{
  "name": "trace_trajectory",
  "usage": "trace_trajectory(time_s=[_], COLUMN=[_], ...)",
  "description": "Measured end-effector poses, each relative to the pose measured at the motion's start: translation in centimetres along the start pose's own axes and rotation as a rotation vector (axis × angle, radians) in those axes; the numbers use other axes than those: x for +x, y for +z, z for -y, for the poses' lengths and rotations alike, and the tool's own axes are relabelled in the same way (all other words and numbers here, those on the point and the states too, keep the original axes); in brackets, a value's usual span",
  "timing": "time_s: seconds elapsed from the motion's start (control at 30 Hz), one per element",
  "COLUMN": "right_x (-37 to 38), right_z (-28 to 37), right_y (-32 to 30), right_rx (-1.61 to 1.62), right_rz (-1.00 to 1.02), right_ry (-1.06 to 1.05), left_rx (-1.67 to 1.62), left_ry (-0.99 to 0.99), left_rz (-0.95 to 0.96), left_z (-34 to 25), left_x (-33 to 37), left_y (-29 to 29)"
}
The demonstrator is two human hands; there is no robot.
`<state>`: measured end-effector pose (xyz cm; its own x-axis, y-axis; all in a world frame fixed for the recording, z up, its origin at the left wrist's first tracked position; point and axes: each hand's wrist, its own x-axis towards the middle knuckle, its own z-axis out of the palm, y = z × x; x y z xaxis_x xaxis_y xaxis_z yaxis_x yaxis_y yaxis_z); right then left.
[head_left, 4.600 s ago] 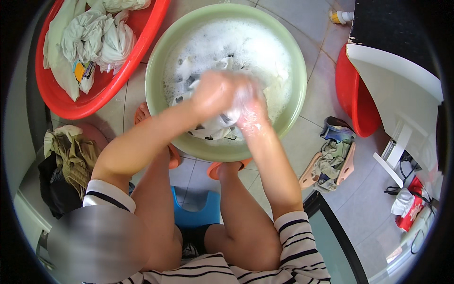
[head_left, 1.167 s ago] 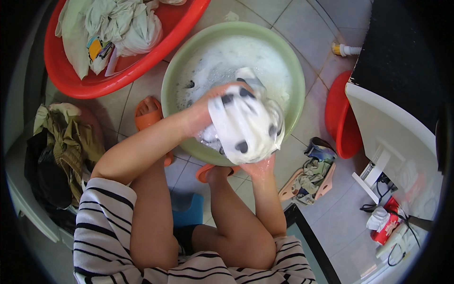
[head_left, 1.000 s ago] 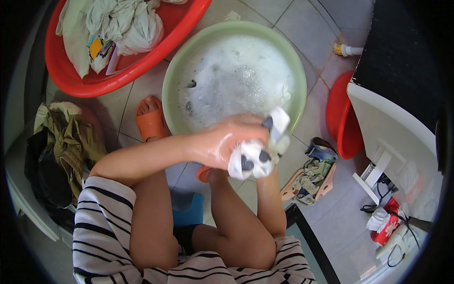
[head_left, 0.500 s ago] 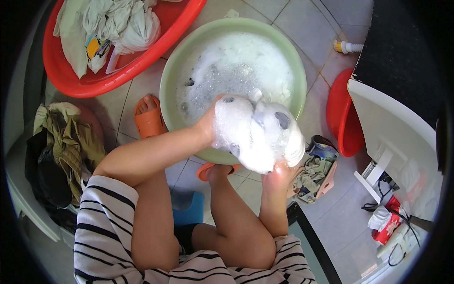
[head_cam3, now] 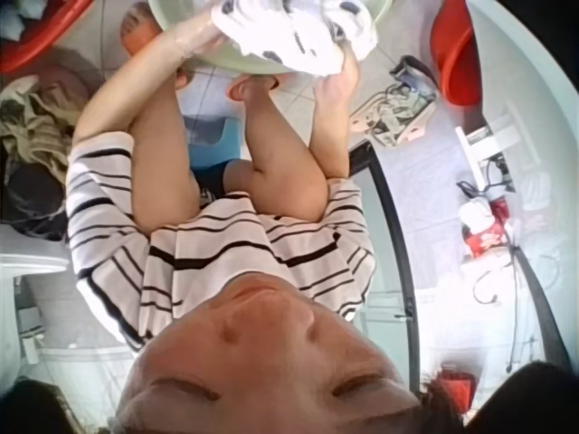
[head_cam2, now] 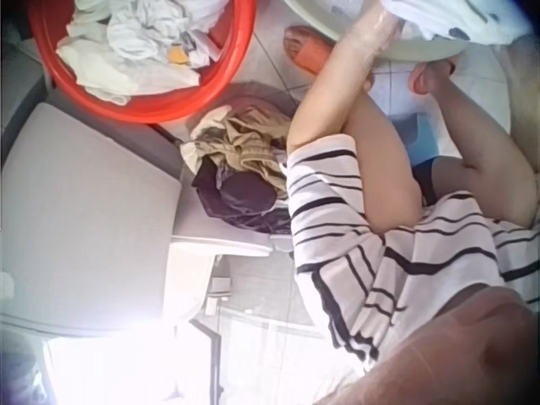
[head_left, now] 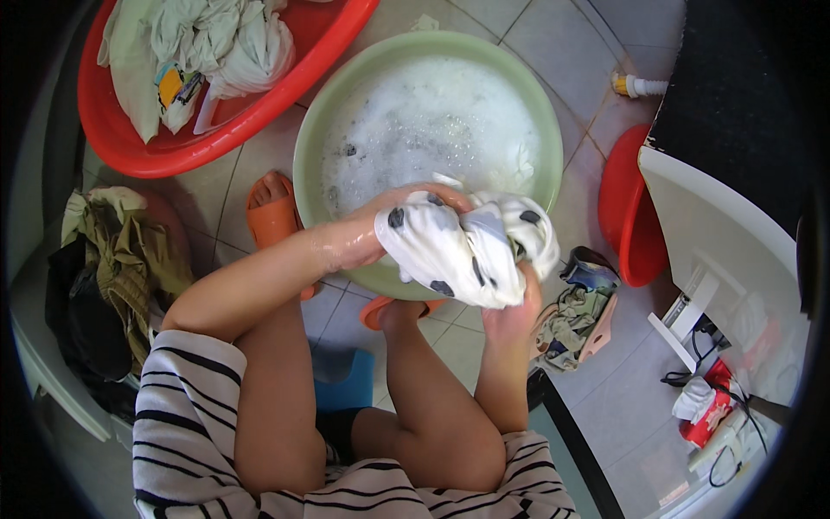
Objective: The person hand-washes clothes in a green basin filled with soapy water. They scrub, rinse, and wring out a white garment with black patterns, then place it into a red basin containing other wet clothes.
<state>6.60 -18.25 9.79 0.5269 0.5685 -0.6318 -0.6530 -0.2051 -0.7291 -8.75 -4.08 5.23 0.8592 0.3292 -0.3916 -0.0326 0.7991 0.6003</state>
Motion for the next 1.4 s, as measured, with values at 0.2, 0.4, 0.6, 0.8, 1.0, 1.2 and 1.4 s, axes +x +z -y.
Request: trace_trajectory(time_s=[0.2, 0.4, 0.6, 0.8, 1.0, 1.2, 1.4], right_x=[1.1, 0.7, -1.3, -3.2, -4.9, -6.6, -8.9], right_z=[1.9, 0.4, 1.6, 5.0, 7.8, 12.7, 15.6], right_y=[1.2, 0.5, 3.9, 5.1, 6.1, 5.8, 6.7], right_rx=[0.181, 0.146, -0.414, -1.014, -0.361, 0.125, 0.446], right_rz=[0.292, 0.125, 0.025, 0.167, -0.043, 0.077, 0.172], right_ry=[0.326, 0.080, -0.626, -0.906, -0.424, -0.048, 0.214], left_rx=[0.896, 0.304, 0.201, 0.071, -0.304, -0.044, 0.266], left_ry=[0.760, 0.593, 0.481, 0.108, -0.134, -0.044, -0.042], left_rz=[-0.019, -0.176, -0.197, -0.050, 0.093, 0.146, 0.246], left_z=[-0.6, -1.5, -0.3, -0.1, -3.7, -10.2, -16.7], left_x=[-1.9, -1.4, 1.1, 3.1, 1.0, -5.3, -10.4], left_y=[2.3, 4.2, 3.1, 4.2, 6.4, 9.3, 13.7])
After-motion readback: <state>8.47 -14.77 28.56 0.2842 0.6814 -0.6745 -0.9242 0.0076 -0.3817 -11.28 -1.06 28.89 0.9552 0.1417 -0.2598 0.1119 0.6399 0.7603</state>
